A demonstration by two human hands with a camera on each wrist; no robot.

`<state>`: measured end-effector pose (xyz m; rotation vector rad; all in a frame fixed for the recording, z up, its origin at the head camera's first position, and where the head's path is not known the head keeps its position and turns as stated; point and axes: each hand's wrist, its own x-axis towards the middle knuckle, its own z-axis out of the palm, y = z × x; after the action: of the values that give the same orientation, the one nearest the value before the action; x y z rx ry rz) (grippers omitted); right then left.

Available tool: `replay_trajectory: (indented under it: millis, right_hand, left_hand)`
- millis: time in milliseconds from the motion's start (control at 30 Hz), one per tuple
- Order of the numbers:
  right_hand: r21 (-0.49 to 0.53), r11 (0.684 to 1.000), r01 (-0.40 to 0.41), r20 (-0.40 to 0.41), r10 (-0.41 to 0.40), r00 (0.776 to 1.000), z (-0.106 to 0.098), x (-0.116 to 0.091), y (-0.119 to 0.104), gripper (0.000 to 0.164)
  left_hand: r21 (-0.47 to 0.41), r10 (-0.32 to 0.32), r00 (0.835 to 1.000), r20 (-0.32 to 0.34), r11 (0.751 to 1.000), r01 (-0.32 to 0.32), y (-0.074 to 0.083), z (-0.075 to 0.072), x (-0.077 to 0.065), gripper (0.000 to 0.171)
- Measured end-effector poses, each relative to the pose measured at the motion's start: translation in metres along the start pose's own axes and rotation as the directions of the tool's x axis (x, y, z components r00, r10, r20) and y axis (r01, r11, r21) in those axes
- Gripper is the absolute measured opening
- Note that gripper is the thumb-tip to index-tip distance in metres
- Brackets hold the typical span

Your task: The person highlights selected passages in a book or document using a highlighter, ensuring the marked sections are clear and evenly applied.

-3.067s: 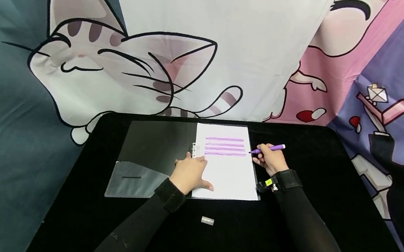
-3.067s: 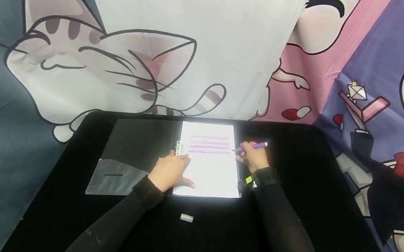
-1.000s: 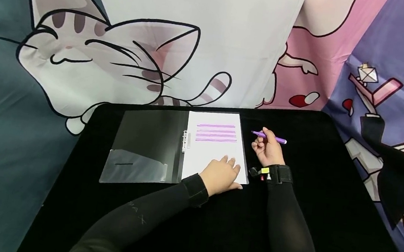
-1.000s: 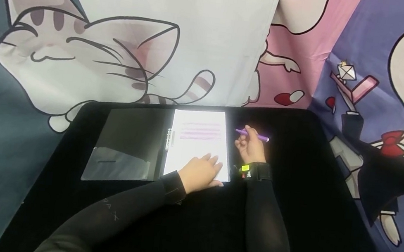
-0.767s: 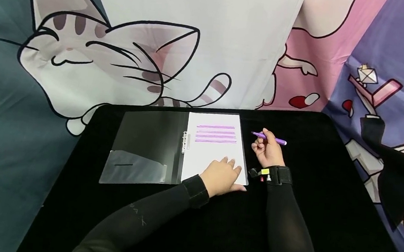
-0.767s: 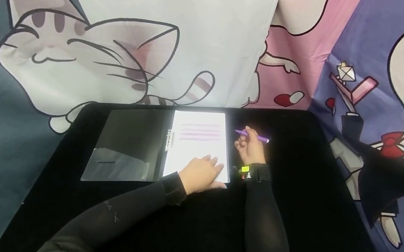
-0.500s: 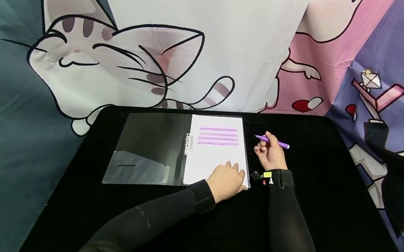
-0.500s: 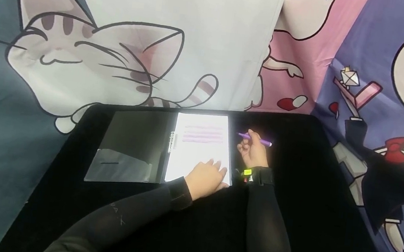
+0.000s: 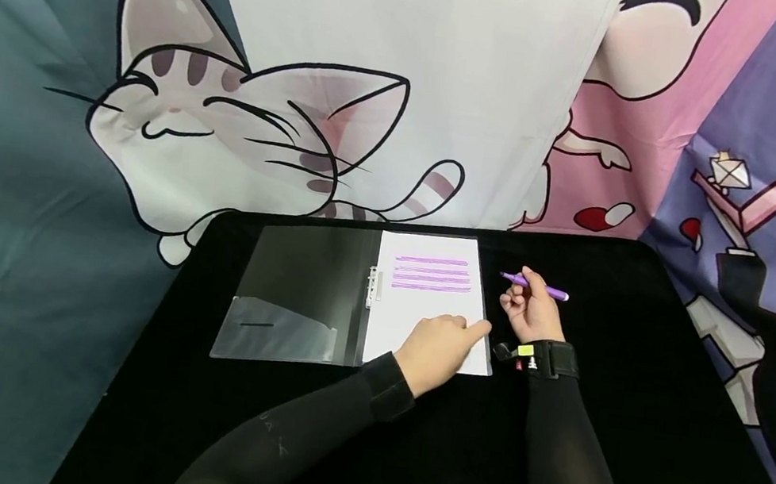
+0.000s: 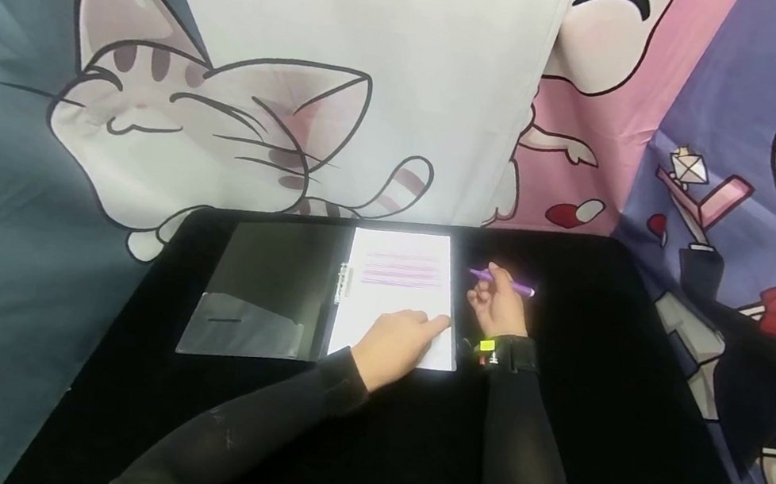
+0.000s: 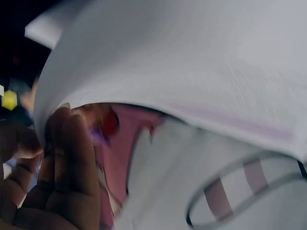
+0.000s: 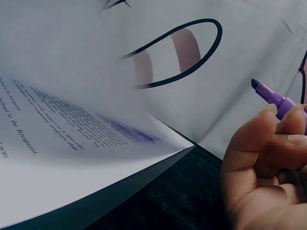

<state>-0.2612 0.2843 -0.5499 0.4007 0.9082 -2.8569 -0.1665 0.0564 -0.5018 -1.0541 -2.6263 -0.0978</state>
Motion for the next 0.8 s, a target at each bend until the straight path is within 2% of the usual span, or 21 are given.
replay_trajectory:
  millis: [100, 200, 333, 433, 533, 633, 733, 800]
  right_hand:
    - [0.002, 1.000, 0.009, 0.005, -0.009, 1.000, -0.002, 0.000, -0.001, 0.039]
    - [-0.001, 1.000, 0.008, 0.011, -0.008, 1.000, -0.003, 0.000, -0.001, 0.039]
    - [-0.008, 1.000, 0.006, 0.022, -0.006, 1.000, -0.004, 0.001, 0.000, 0.039]
    - [-0.016, 1.000, 0.016, 0.025, -0.016, 1.000, -0.004, 0.001, 0.001, 0.036]
    - [-0.043, 0.999, 0.027, 0.031, -0.025, 0.999, -0.006, 0.001, 0.002, 0.034]
    - [-0.058, 0.998, 0.024, 0.044, -0.021, 0.999, -0.003, 0.000, 0.003, 0.036]
    - [-0.047, 0.999, 0.018, 0.041, -0.016, 0.999, -0.003, -0.002, 0.004, 0.040]
    - [-0.046, 0.999, 0.022, 0.034, -0.021, 0.999, -0.002, -0.003, 0.004, 0.043]
  left_hand:
    - [-0.037, -0.031, 0.996, -0.087, 0.999, 0.028, -0.018, -0.021, -0.011, 0.017]
    - [-0.061, -0.080, 0.977, -0.196, 0.996, 0.070, -0.041, -0.038, -0.030, 0.007]
    - [-0.107, -0.193, 0.925, -0.328, 0.980, 0.166, -0.074, -0.055, -0.067, 0.006]
    - [-0.163, -0.311, 0.880, -0.358, 0.949, 0.269, -0.095, -0.064, -0.098, 0.011]
    - [-0.199, -0.459, 0.837, -0.298, 0.888, 0.415, -0.114, -0.067, -0.129, 0.011]
    - [-0.180, -0.597, 0.788, -0.151, 0.800, 0.572, -0.131, -0.066, -0.156, 0.004]
    - [-0.160, -0.663, 0.749, 0.025, 0.736, 0.657, -0.143, -0.058, -0.172, 0.011]
    - [-0.157, -0.675, 0.730, 0.109, 0.713, 0.683, -0.147, -0.052, -0.177, 0.015]
